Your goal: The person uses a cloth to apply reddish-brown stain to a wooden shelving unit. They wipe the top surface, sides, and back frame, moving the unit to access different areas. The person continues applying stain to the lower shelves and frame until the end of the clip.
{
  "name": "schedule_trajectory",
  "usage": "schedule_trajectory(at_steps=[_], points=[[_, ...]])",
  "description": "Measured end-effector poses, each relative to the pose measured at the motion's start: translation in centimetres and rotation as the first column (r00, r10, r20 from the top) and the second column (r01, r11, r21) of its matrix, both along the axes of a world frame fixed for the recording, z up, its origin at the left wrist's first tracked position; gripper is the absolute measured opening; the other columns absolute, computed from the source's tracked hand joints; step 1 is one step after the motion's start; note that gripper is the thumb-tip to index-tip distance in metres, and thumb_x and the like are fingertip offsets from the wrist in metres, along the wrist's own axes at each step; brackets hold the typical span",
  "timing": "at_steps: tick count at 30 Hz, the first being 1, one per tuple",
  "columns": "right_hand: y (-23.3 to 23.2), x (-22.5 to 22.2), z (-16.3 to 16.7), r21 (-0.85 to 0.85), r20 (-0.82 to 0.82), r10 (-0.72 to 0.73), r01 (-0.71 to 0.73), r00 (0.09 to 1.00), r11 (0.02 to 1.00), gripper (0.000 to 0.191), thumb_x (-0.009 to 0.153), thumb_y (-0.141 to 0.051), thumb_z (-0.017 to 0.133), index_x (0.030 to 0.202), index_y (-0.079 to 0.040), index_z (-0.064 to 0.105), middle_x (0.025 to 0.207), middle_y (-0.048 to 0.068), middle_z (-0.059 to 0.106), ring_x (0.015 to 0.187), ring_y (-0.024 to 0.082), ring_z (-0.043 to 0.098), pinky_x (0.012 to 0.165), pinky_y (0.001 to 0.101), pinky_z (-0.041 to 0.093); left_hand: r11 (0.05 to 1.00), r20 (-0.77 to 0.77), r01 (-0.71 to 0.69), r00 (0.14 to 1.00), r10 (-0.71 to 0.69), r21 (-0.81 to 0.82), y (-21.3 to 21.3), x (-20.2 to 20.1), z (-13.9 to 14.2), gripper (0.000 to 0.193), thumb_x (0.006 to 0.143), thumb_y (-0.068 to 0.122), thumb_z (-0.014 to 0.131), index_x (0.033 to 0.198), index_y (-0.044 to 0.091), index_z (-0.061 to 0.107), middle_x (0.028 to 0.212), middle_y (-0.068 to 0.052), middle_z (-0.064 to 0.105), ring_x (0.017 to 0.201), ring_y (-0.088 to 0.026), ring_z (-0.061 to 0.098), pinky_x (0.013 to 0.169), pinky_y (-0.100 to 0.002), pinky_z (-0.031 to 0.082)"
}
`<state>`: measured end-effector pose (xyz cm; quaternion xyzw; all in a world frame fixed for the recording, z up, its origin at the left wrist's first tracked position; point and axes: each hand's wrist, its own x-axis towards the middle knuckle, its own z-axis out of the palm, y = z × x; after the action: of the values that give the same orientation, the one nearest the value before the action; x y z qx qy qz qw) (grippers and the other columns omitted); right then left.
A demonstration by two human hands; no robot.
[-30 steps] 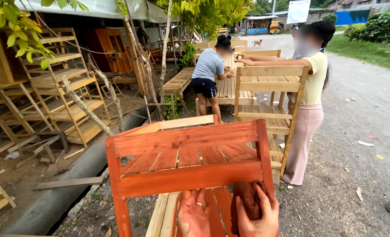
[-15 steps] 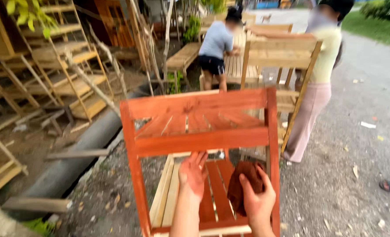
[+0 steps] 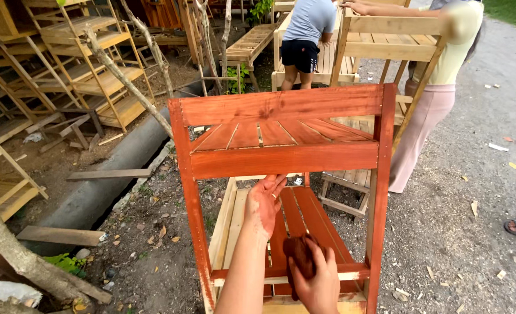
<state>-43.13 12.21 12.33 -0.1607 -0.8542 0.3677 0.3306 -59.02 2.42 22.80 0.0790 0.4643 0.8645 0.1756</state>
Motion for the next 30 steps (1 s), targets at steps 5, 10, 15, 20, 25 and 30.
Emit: schedule_trajectory(at_steps=[5, 10, 15, 20, 25, 30], points=[[-0.9, 0.5, -3.2, 0.229, -0.091, -0.014, 0.034, 0.996, 0.973, 0.061, 0.070, -0.034, 0.081, 0.127, -0.022, 0.064, 0.124, 0.015, 0.057, 0.108, 0.038, 0.059, 0.084, 0.0465, 0.055, 0.999, -0.016, 0.023, 1.000, -0.024, -0.043, 0.1, 0.5, 0.9, 0.075, 0.084, 0.034, 0.041, 0.157, 0.016, 0.039, 0.159, -0.004, 0.050, 0.152, -0.019, 0.034, 0.120, -0.059, -0.002], [-0.8, -0.6, -3.8, 0.257, -0.008, -0.085, 0.084, 0.996, 0.963, 0.062, 0.072, -0.035, 0.081, 0.130, -0.021, 0.063, 0.125, 0.015, 0.056, 0.110, 0.039, 0.056, 0.084, 0.0493, 0.054, 0.995, -0.039, 0.012, 0.999, -0.016, -0.104, -1.1, 1.2, 0.8, 0.071, 0.087, 0.036, 0.044, 0.155, 0.019, 0.041, 0.159, -0.001, 0.050, 0.151, -0.018, 0.037, 0.122, -0.054, 0.007], [-0.7, -0.8, -3.3, 0.225, 0.065, -0.155, 0.137, 0.986, 0.965, 0.059, 0.074, -0.038, 0.081, 0.128, -0.024, 0.064, 0.124, 0.013, 0.056, 0.113, 0.037, 0.056, 0.083, 0.0494, 0.055, 0.934, 0.017, -0.358, 0.933, 0.358, -0.018, -4.1, 3.5, -4.5, 0.056, 0.083, 0.026, 0.058, 0.137, 0.016, 0.059, 0.142, -0.005, 0.067, 0.133, -0.020, 0.060, 0.116, -0.047, 0.037], [-0.4, -1.2, -2.6, 0.207, 0.052, -0.169, 0.155, 0.984, 0.966, 0.058, 0.076, -0.039, 0.079, 0.130, -0.026, 0.064, 0.126, 0.012, 0.057, 0.113, 0.035, 0.057, 0.082, 0.0493, 0.056, 0.692, 0.300, -0.719, 0.674, 0.675, 0.059, -5.2, 10.3, -16.4, 0.015, 0.090, 0.012, 0.062, 0.103, 0.004, 0.065, 0.092, -0.013, 0.070, 0.084, -0.025, 0.069, 0.079, -0.041, 0.059], [0.0, -1.3, -1.8, 0.192, 0.098, -0.172, 0.151, 0.980, 0.970, 0.060, 0.075, -0.040, 0.081, 0.131, -0.027, 0.064, 0.127, 0.013, 0.057, 0.116, 0.035, 0.056, 0.085, 0.0500, 0.056, 0.664, 0.626, -0.721, 0.427, 0.652, -0.199, -3.5, 12.4, -25.0, 0.045, 0.100, 0.031, 0.040, 0.133, 0.003, 0.054, 0.120, -0.017, 0.065, 0.104, -0.027, 0.066, 0.093, -0.041, 0.053], [0.3, -1.0, -1.1, 0.186, 0.128, -0.182, 0.157, 0.975, 0.970, 0.063, 0.073, -0.041, 0.081, 0.132, -0.028, 0.062, 0.130, 0.015, 0.055, 0.118, 0.036, 0.055, 0.084, 0.0499, 0.055, 0.716, 0.749, -0.693, 0.515, 0.416, 0.079, -2.5, 12.1, -22.0, 0.068, 0.102, 0.051, 0.033, 0.153, 0.007, 0.041, 0.148, -0.019, 0.048, 0.137, -0.036, 0.044, 0.117, -0.057, 0.029]])
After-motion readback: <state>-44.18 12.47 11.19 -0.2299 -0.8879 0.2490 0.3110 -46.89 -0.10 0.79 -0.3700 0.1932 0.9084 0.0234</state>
